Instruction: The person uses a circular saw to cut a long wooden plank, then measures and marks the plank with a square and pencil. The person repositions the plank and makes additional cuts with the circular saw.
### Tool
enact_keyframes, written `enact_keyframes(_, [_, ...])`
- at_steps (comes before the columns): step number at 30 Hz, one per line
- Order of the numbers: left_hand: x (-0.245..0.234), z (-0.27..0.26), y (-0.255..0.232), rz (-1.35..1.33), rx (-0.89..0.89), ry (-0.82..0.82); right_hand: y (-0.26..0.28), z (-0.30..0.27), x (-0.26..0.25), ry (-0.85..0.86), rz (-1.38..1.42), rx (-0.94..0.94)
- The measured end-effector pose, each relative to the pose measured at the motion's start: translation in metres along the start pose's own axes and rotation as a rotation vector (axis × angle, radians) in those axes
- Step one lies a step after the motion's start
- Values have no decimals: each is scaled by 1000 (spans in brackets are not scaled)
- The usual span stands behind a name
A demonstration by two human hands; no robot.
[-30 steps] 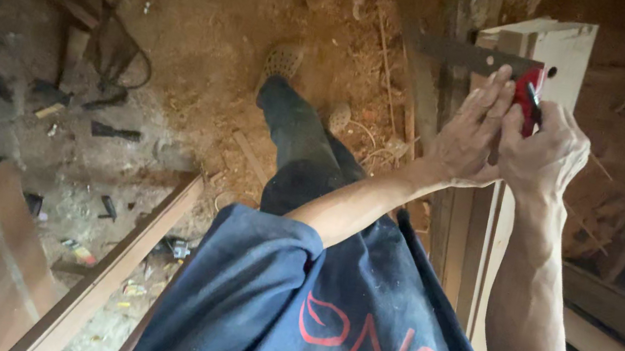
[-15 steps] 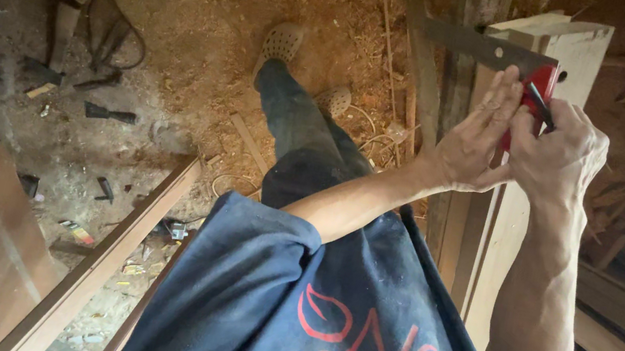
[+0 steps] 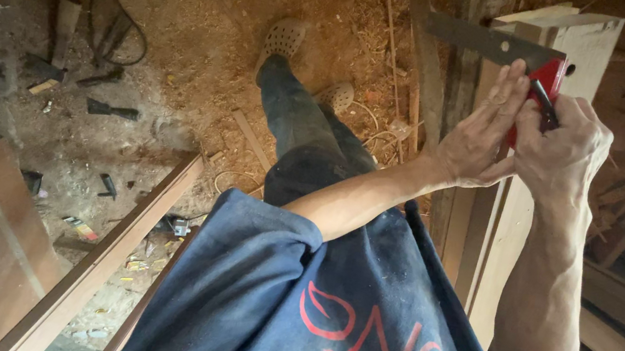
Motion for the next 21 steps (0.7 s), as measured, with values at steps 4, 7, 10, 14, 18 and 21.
enact_keyframes(4, [-2,1,0,-7,23,-3,-2,0,1,-13,-21,-40])
enact_keyframes(7, [-2,3,-1,-4,22,1,-4,1,2,-21,-38,-46])
enact_keyframes(10, [-3,2,-1,-20,0,7,-4,1,2,-11,-45,-34])
enact_keyframes(14, [-1,0,0,-44,-33,16,-4,0,-1,-32,-23,-60])
enact_keyframes(18, [1,2,2,-28,-2,13,-3,1,-1,-10,-14,-54])
enact_keyframes(21, [2,2,5,-23,13,6,-4,2,0,10,-28,-44])
Point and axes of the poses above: each hand's wrist, its own z-axis towards the middle knuckle, its own x-axis out of the palm, y = z × x, the point moved 2 cm from there along z, towards the middle knuckle, and after that the axes turned 11 degrees about -z, right-handed, at the moved point
